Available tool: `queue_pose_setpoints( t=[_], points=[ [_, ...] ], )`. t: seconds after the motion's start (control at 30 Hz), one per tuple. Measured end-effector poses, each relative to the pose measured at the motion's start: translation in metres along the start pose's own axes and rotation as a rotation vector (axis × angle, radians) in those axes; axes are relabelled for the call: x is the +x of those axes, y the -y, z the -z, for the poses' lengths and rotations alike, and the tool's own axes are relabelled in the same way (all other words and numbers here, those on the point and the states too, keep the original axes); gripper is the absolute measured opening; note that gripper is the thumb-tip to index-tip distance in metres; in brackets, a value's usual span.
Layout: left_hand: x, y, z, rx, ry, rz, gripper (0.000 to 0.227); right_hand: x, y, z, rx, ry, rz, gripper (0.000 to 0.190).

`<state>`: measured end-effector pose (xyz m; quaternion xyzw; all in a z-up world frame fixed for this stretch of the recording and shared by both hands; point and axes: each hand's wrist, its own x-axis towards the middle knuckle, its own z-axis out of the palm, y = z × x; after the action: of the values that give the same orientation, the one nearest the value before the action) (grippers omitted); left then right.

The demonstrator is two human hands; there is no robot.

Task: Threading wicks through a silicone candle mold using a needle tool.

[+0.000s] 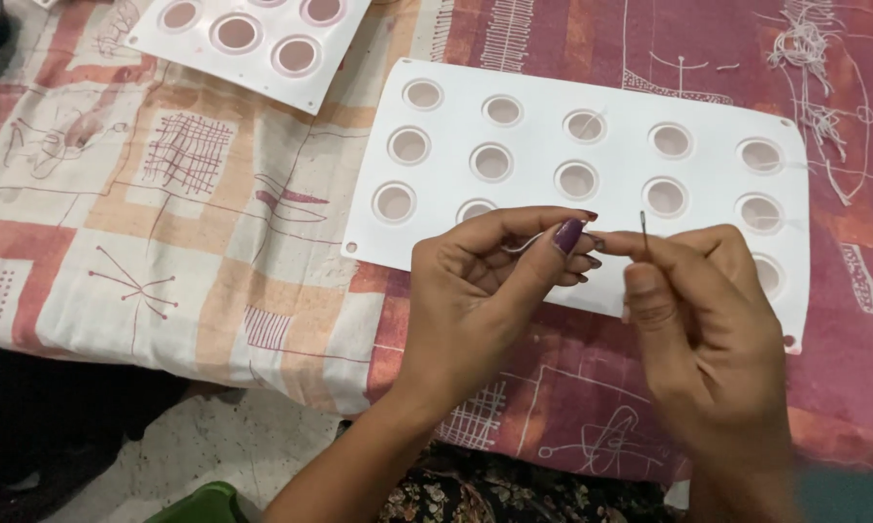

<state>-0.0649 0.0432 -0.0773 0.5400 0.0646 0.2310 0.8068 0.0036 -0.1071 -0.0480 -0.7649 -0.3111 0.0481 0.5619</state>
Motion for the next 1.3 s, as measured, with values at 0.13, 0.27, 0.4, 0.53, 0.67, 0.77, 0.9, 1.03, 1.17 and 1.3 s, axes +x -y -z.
queue_pose_setpoints(
  t=[0.13, 0.27, 0.4, 0.53, 0.67, 0.77, 0.9, 1.03, 1.17, 1.3],
  points=[
    [0.002, 0.001, 0.0, -0.037, -0.018, -0.011, 0.024, -0.004, 0.001, -0.006, -0.009, -0.061, -0.015, 0.022],
    [-0.002, 0.004, 0.002, -0.044, -0.026, 0.017, 0.02, -0.006, 0.0, -0.007, -0.06, -0.112, 0.034, 0.018],
    [-0.005, 0.002, -0.002, -0.065, -0.018, 0.013, 0.018, -0.005, 0.002, -0.009, -0.066, -0.106, 0.026, 0.017],
    [-0.003, -0.001, -0.007, -0.066, -0.05, 0.009, 0.017, -0.002, 0.007, -0.007, -0.019, -0.11, -0.009, 0.019],
    [-0.003, -0.007, -0.013, -0.063, -0.065, 0.034, 0.016, -0.004, 0.008, -0.001, -0.104, -0.106, -0.008, 0.018],
    [-0.003, -0.003, -0.015, -0.08, -0.062, 0.052, 0.015, -0.005, 0.007, 0.0, -0.102, -0.106, -0.018, 0.018],
    [-0.002, -0.002, -0.019, -0.098, -0.051, 0.046, 0.014, -0.006, 0.01, 0.003, -0.09, -0.121, -0.034, 0.019],
    [-0.004, -0.003, -0.023, -0.081, -0.055, 0.044, 0.014, -0.011, 0.007, 0.008, -0.063, -0.086, -0.088, 0.018],
    [-0.001, -0.003, -0.024, -0.068, -0.037, 0.02, 0.015, -0.008, 0.008, 0.011, -0.009, -0.071, -0.133, 0.02],
    [0.001, -0.007, -0.026, -0.075, -0.028, 0.04, 0.015, -0.007, 0.004, 0.013, -0.018, -0.062, -0.108, 0.02]
  ],
)
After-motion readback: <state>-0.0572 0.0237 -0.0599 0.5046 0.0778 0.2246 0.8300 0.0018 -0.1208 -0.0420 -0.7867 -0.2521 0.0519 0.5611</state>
